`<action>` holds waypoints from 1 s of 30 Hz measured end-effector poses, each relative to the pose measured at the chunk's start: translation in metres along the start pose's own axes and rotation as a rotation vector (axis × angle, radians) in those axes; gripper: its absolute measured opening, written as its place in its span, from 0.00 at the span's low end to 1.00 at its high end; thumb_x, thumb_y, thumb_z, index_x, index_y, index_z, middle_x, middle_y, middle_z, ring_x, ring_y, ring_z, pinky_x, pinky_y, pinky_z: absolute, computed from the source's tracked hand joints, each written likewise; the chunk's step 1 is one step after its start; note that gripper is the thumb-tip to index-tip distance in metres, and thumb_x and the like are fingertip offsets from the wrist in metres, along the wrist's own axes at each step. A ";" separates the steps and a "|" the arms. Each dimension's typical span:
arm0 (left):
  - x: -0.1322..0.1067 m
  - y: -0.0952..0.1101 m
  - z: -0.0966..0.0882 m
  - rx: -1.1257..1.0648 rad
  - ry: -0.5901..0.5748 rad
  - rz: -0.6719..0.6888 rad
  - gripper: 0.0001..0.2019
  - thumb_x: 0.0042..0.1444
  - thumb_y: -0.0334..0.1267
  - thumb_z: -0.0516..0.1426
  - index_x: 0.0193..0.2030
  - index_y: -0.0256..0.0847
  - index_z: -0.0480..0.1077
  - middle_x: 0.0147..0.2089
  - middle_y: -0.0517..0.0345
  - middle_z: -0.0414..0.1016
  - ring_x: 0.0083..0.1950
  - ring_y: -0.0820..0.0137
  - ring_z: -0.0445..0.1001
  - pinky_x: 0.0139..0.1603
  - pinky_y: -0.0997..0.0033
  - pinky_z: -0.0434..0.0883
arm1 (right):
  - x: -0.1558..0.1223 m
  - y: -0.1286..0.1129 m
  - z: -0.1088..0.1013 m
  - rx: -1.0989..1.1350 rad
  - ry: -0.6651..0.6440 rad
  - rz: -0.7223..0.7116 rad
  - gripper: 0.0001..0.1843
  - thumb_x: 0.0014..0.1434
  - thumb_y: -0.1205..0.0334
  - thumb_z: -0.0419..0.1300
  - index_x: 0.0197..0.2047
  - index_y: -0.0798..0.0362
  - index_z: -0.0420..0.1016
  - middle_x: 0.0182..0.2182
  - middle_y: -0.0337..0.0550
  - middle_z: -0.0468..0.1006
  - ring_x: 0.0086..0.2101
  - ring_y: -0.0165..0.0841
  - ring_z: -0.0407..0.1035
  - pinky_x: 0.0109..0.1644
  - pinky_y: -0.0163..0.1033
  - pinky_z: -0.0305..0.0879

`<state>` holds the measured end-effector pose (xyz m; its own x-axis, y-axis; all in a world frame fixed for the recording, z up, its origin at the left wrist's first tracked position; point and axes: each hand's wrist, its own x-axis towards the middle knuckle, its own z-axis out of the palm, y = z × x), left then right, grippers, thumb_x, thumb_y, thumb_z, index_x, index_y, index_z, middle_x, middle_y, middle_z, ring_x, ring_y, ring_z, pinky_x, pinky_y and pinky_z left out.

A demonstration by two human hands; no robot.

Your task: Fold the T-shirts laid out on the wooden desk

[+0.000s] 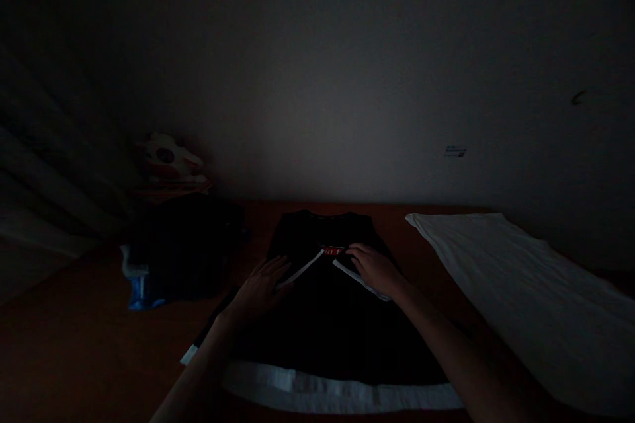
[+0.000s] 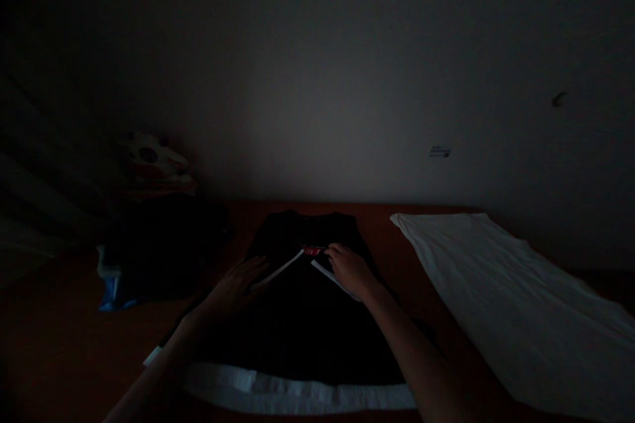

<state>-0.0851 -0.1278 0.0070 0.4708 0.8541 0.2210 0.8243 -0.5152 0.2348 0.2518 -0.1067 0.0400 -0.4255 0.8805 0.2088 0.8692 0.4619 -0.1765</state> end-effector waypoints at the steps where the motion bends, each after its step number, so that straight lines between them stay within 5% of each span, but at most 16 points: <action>1: 0.000 0.001 -0.002 -0.004 -0.007 -0.005 0.26 0.68 0.50 0.53 0.69 0.45 0.66 0.72 0.47 0.64 0.72 0.56 0.63 0.72 0.46 0.60 | 0.010 0.000 0.003 -0.017 -0.010 -0.019 0.19 0.68 0.72 0.50 0.58 0.53 0.74 0.59 0.48 0.75 0.54 0.33 0.73 0.57 0.37 0.67; 10: 0.000 0.004 -0.003 -0.033 -0.019 -0.017 0.25 0.67 0.50 0.54 0.68 0.45 0.67 0.72 0.49 0.64 0.73 0.55 0.62 0.73 0.46 0.58 | 0.041 0.006 0.018 -0.106 -0.052 -0.071 0.14 0.70 0.64 0.53 0.39 0.52 0.80 0.42 0.47 0.80 0.42 0.36 0.75 0.49 0.37 0.68; 14: -0.001 0.005 -0.004 -0.018 -0.001 -0.016 0.24 0.67 0.49 0.54 0.67 0.45 0.68 0.72 0.49 0.65 0.73 0.54 0.62 0.73 0.45 0.58 | 0.039 0.005 0.025 -0.101 0.015 -0.016 0.15 0.70 0.65 0.49 0.45 0.52 0.78 0.46 0.49 0.79 0.44 0.35 0.75 0.50 0.38 0.69; 19: -0.001 0.012 -0.010 0.002 0.043 0.047 0.23 0.66 0.45 0.55 0.65 0.42 0.69 0.70 0.47 0.68 0.72 0.55 0.64 0.73 0.43 0.57 | 0.039 0.020 0.035 -0.050 0.181 0.006 0.20 0.72 0.53 0.48 0.58 0.50 0.73 0.61 0.52 0.72 0.58 0.41 0.69 0.62 0.47 0.64; 24: 0.001 0.017 -0.017 -0.028 0.080 0.126 0.15 0.69 0.39 0.51 0.57 0.43 0.74 0.58 0.51 0.79 0.58 0.63 0.78 0.60 0.60 0.74 | 0.032 0.048 0.052 -0.104 0.113 0.324 0.33 0.71 0.45 0.43 0.69 0.57 0.63 0.69 0.58 0.63 0.68 0.46 0.55 0.70 0.57 0.50; 27: 0.002 0.015 -0.016 -0.012 0.188 0.051 0.14 0.71 0.36 0.48 0.53 0.42 0.74 0.48 0.52 0.82 0.49 0.65 0.80 0.51 0.65 0.76 | 0.025 0.052 0.059 -0.124 0.067 0.441 0.37 0.70 0.41 0.41 0.69 0.60 0.62 0.70 0.60 0.60 0.70 0.49 0.51 0.70 0.61 0.46; 30: 0.004 0.011 -0.012 0.031 0.275 -0.043 0.13 0.70 0.34 0.49 0.54 0.41 0.72 0.46 0.51 0.81 0.48 0.64 0.80 0.51 0.64 0.76 | 0.022 0.046 0.053 -0.175 0.224 0.447 0.33 0.71 0.47 0.41 0.63 0.62 0.70 0.67 0.64 0.65 0.65 0.51 0.59 0.67 0.58 0.53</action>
<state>-0.0782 -0.1307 0.0214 0.3360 0.8213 0.4610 0.8527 -0.4731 0.2215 0.2691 -0.0601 -0.0140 0.0434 0.9345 0.3534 0.9907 0.0053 -0.1358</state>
